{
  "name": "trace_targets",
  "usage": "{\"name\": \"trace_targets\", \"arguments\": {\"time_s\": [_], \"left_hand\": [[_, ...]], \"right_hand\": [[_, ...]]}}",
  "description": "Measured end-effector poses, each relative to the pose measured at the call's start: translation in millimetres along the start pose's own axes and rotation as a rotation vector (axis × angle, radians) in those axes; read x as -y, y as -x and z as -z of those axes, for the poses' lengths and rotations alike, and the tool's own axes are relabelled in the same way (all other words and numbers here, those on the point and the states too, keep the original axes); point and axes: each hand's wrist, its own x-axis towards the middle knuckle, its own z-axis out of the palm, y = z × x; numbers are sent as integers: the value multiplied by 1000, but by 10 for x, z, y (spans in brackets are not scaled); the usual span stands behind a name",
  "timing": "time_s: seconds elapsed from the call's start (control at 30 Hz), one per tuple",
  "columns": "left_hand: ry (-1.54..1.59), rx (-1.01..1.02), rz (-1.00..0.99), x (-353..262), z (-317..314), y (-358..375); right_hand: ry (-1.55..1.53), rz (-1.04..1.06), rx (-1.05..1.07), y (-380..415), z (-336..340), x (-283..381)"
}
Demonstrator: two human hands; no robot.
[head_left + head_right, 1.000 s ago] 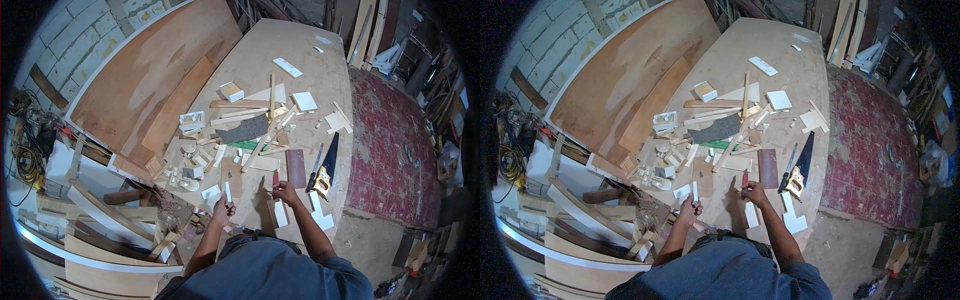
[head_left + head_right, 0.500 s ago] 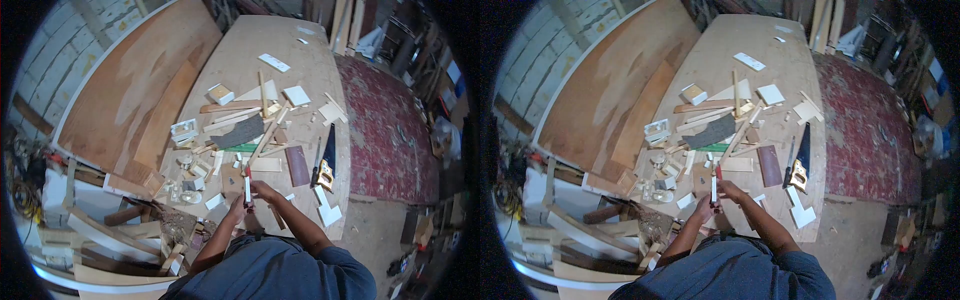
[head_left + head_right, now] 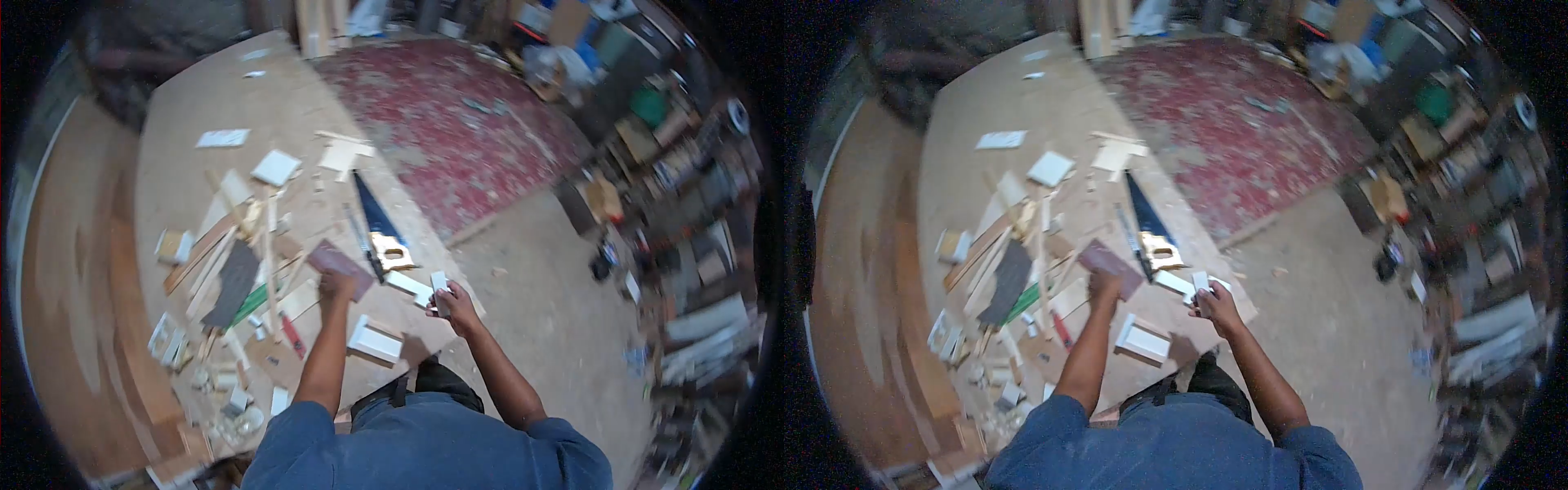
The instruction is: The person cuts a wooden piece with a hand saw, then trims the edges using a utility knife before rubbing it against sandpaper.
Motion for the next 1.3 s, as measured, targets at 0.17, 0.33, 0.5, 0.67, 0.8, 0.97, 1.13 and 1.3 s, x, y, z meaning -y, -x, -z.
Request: {"name": "trace_targets", "arguments": {"time_s": [0.17, 0.33, 0.5, 0.67, 0.8, 0.97, 1.13, 1.3], "left_hand": [[-165, -88, 260, -549, -150, -81], [-152, 16, 343, -740, 219, 255], [231, -222, 236, -338, 63, 166], [1129, -230, 125, -49, -141, 13], [1397, 60, -227, -135, 5, 691], [1627, 746, -276, -805, -19, 2007], [1574, 715, -471, -1471, -147, 2839], [1537, 652, -481, -1770, -4, 3026]], "right_hand": [[-182, 64, -188, 569, 386, 255], [-284, 45, -250, 863, 579, 268], [-248, 12, -210, 876, 688, 317], [-329, -7, -72, 687, 832, 359], [-22, 68, -8, 395, 882, 389], [574, 558, -3, 281, 662, 629], [813, 874, -137, 359, 621, 890], [863, 801, -61, 670, 986, 691]]}}
